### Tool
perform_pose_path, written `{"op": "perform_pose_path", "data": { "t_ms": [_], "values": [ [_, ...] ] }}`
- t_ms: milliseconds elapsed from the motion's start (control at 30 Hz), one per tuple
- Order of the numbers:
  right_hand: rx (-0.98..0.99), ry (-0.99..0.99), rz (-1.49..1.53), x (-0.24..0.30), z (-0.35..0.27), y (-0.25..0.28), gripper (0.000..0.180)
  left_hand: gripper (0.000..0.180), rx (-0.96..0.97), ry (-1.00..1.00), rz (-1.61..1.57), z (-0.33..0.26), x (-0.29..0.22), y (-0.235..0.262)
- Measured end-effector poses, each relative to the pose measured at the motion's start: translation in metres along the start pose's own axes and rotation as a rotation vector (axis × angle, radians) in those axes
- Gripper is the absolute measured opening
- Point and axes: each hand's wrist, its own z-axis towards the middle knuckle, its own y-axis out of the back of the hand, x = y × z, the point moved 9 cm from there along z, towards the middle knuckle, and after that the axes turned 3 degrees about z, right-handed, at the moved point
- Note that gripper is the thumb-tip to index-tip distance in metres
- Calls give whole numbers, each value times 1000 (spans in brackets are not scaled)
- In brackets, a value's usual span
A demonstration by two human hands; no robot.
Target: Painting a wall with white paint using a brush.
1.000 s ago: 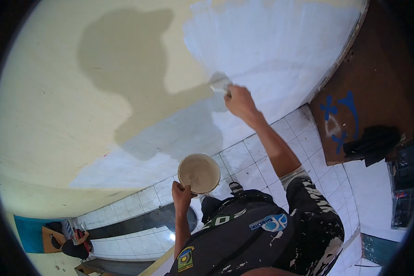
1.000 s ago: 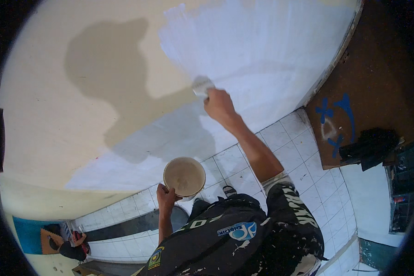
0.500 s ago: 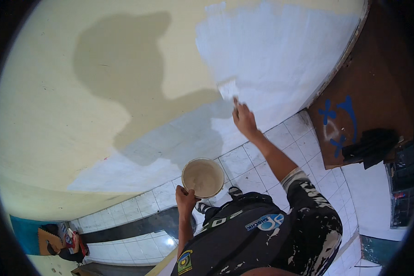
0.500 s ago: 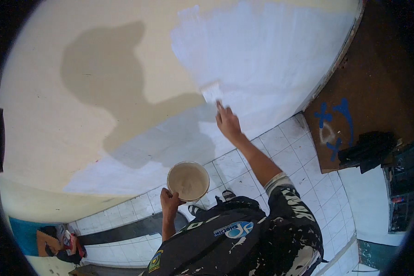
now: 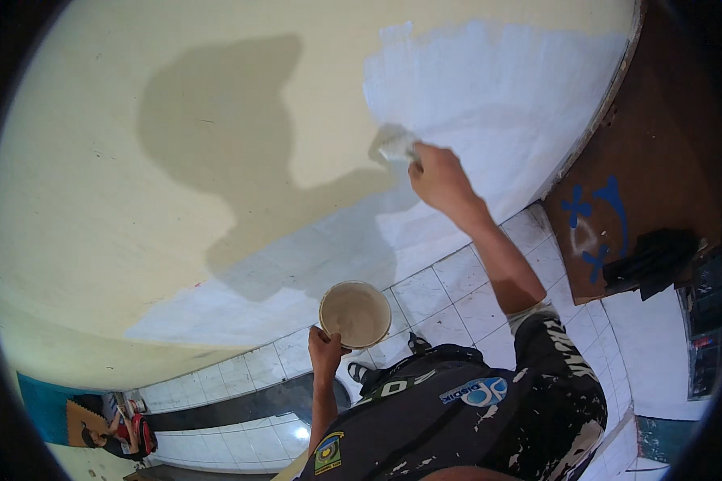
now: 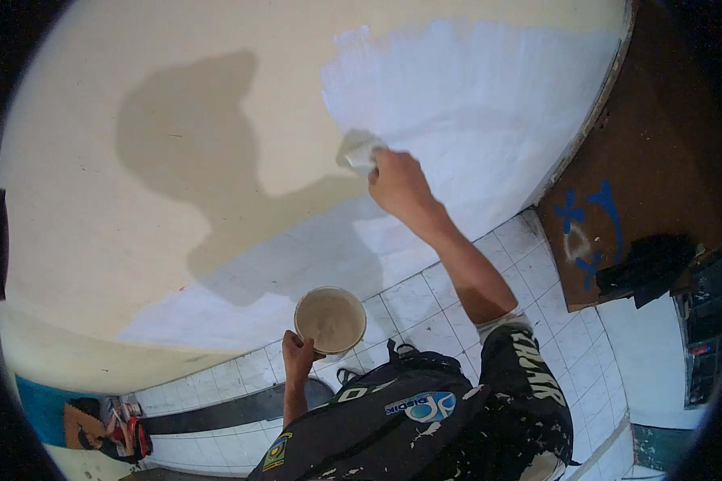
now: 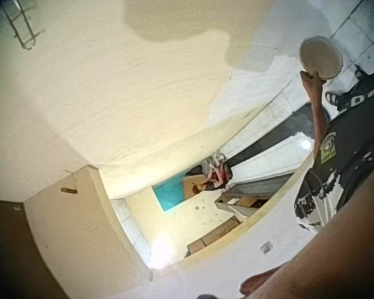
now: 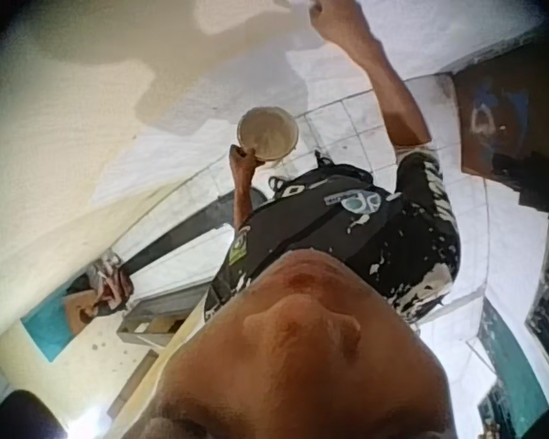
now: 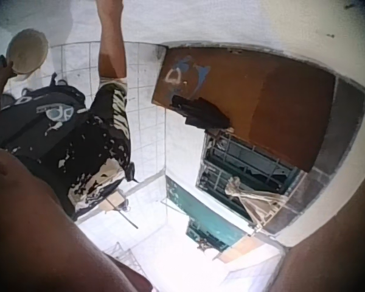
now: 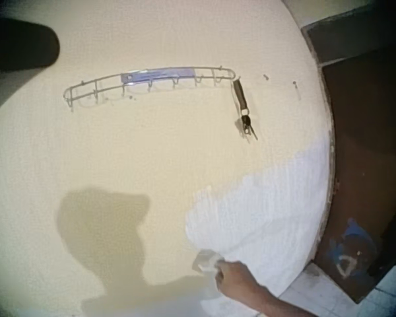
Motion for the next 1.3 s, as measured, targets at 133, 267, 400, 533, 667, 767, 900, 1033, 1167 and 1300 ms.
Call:
{"op": "perform_pose_path", "data": {
  "t_ms": [133,267,400,533,667,767,900,1033,1167,1300],
  "values": [
    [-124,121,118,76,19,74,19,22,13,21,58,8,-11,-3],
    [-370,286,152,109,17,102,35,22,16,52,32,13,-6,-2],
    [-384,335,-16,30,6,6,48,23,29,9,117,24,10,-4],
    [-254,202,-61,-65,-61,-101,54,24,11,8,80,24,16,-2],
    [12,-68,-125,-137,-124,-163,49,25,3,32,48,17,-4,-7],
    [153,-181,-51,-178,-138,-193,39,25,16,-10,121,28,14,-4],
    [142,-217,20,-130,-84,-141,21,25,30,-5,148,27,14,-13],
    [48,-111,85,-24,-24,-40,27,24,35,-129,254,38,23,-13],
    [-191,137,278,44,0,59,32,23,57,-33,159,11,-21,-19],
    [-361,178,143,114,25,147,33,23,44,-101,322,20,-12,-9]
  ]
}}
